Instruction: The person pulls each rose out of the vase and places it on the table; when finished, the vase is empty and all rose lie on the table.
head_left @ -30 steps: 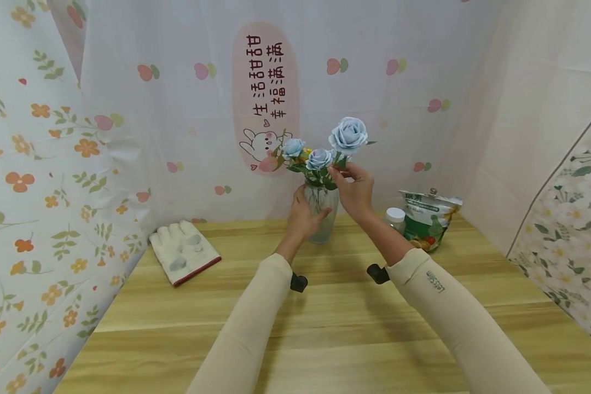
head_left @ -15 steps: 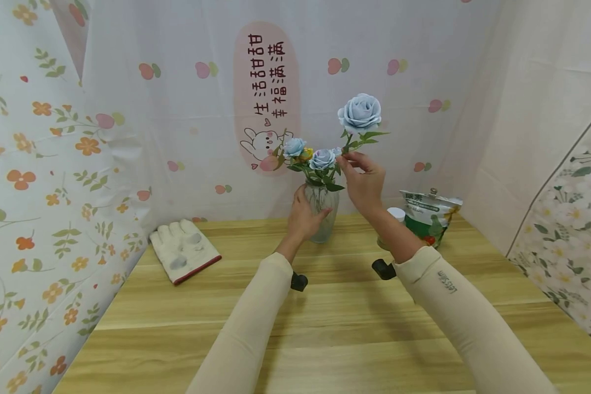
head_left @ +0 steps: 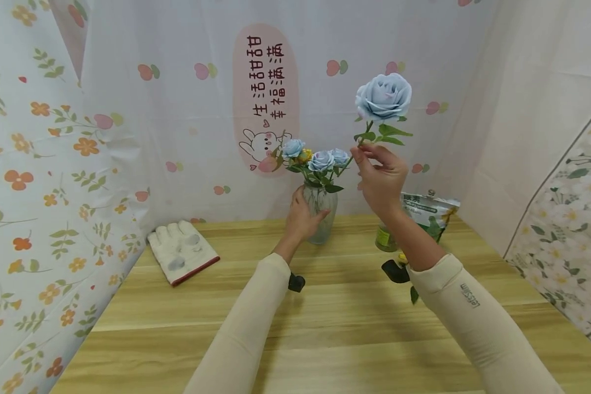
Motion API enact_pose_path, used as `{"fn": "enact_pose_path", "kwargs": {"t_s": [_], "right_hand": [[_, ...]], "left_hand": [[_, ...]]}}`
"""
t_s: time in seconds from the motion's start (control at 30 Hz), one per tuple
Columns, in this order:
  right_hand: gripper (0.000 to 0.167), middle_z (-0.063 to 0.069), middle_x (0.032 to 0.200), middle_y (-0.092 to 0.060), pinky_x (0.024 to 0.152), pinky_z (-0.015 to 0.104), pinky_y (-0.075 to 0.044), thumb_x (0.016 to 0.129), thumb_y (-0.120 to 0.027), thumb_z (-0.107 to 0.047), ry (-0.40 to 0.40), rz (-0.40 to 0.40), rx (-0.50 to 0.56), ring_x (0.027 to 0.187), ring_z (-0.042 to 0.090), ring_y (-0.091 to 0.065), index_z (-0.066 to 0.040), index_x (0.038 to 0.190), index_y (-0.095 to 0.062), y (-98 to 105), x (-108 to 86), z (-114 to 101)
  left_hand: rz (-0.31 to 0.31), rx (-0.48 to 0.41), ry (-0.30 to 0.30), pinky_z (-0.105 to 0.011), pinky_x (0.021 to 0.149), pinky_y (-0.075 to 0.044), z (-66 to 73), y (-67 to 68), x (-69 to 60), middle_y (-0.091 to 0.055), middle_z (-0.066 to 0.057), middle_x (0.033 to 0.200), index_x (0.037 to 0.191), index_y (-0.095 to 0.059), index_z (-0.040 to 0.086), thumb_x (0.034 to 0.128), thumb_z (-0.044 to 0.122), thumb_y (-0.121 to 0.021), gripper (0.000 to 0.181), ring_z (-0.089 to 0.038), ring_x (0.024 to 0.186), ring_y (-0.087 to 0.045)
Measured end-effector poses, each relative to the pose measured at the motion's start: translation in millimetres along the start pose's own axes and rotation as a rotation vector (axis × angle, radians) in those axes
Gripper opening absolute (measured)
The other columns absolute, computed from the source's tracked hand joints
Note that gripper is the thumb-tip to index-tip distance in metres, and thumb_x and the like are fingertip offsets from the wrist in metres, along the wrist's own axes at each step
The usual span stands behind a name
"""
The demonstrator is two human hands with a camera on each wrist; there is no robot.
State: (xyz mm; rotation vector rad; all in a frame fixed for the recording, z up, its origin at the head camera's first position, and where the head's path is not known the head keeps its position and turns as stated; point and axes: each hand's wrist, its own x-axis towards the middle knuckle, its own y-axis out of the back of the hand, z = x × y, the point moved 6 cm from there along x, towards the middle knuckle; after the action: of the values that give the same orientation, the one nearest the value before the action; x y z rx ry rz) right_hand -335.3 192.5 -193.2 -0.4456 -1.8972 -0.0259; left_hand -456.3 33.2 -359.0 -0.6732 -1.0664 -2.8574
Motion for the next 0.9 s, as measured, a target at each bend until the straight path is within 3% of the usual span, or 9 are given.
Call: {"fn": "enact_pose_path", "kwargs": {"t_s": [0.17, 0.4, 0.57, 0.77, 0.9], "right_hand": [[0.011, -0.003, 0.085, -0.073, 0.051, 0.019, -0.05, 0.083, -0.075, 0.007, 0.013, -0.036, 0.04, 0.073, 0.009, -0.07, 0.01, 0.093, -0.074, 6.6, -8.1, -14.7], [0.022, -0.003, 0.083, -0.073, 0.047, 0.017, -0.046, 0.083, -0.079, -0.004, 0.053, -0.078, 0.08, 0.066, 0.007, -0.068, 0.016, 0.088, -0.071, 23.3, -29.6, -30.9], [0.025, -0.005, 0.082, -0.073, 0.046, 0.015, -0.044, 0.082, -0.081, -0.006, 0.029, -0.104, 0.081, 0.067, 0.006, -0.069, 0.017, 0.088, -0.071, 34.6, -46.7, -38.2], [0.025, -0.005, 0.086, -0.072, 0.057, 0.017, -0.053, 0.082, -0.08, -0.003, -0.008, -0.195, 0.03, 0.072, 0.006, -0.07, 0.017, 0.094, -0.07, 45.7, -64.7, -41.3], [0.023, 0.0, 0.085, -0.072, 0.06, 0.018, -0.054, 0.079, -0.076, 0.012, -0.046, -0.261, -0.01, 0.072, 0.006, -0.07, 0.016, 0.101, -0.07, 54.3, -75.1, -38.3]], "left_hand": [[0.004, 0.002, -0.005, -0.048, 0.104, -0.043, -1.1, 1.4, 0.5, -0.026, -0.013, 0.158, 0.155, -0.01, 0.012, 0.0889, 0.05, -0.07, 0.097, -0.034, 0.138, -0.04], [0.0, -0.003, 0.004, -0.048, 0.104, -0.042, -1.7, 0.7, -0.6, -0.025, -0.013, 0.159, 0.156, -0.01, 0.013, 0.089, 0.05, -0.07, 0.098, -0.033, 0.138, -0.04], [-0.004, -0.004, -0.002, -0.048, 0.106, -0.041, -2.4, -1.0, -1.5, -0.023, -0.012, 0.159, 0.156, -0.008, 0.013, 0.0891, 0.051, -0.07, 0.098, -0.033, 0.14, -0.038], [-0.01, 0.004, -0.01, -0.049, 0.103, -0.043, -0.2, 0.7, -1.3, -0.023, -0.013, 0.159, 0.156, -0.008, 0.012, 0.0898, 0.05, -0.069, 0.097, -0.034, 0.139, -0.038], [-0.012, 0.016, -0.009, -0.049, 0.103, -0.043, -0.3, 0.4, -1.1, -0.024, -0.013, 0.158, 0.155, -0.009, 0.011, 0.0902, 0.051, -0.068, 0.097, -0.033, 0.138, -0.039]]}}
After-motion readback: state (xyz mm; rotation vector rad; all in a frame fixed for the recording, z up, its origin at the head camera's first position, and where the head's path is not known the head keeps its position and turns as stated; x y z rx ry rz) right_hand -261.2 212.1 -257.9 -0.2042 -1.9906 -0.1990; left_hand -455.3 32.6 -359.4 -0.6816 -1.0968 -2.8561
